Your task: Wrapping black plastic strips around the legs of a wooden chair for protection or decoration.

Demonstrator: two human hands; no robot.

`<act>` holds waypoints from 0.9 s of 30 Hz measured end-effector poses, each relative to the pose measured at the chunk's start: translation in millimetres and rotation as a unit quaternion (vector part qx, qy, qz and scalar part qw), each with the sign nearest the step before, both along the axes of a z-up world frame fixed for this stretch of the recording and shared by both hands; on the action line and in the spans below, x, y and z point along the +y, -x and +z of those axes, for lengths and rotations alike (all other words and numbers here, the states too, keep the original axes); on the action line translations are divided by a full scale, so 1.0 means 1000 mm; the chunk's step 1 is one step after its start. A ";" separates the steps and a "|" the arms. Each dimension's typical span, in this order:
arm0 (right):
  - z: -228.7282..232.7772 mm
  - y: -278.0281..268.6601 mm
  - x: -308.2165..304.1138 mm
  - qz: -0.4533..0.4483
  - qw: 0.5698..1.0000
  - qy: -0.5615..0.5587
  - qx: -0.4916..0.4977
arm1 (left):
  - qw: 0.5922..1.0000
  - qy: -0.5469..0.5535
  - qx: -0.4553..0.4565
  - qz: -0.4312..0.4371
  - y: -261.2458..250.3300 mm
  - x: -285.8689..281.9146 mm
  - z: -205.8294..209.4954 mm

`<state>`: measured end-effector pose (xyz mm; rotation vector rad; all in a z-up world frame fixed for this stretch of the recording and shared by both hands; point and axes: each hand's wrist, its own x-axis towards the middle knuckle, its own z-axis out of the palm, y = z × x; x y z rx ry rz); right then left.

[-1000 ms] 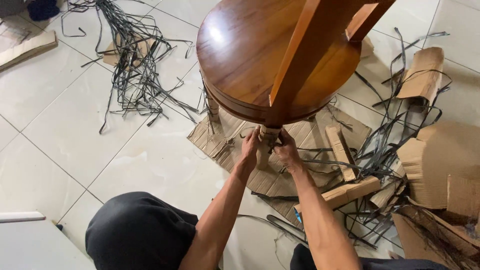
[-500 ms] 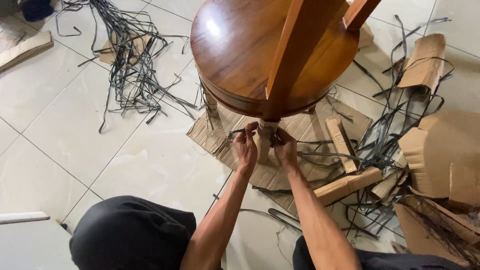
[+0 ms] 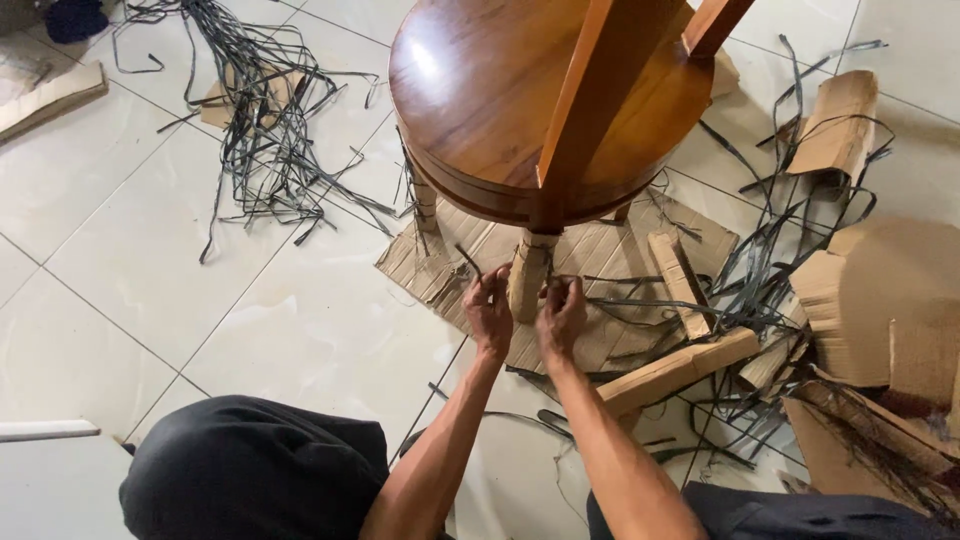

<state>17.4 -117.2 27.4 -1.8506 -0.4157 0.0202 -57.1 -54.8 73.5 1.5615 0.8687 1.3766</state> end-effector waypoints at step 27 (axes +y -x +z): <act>0.059 0.067 -0.002 0.040 0.983 -0.103 0.146 | 0.894 0.332 0.108 -0.280 0.015 0.044 -0.039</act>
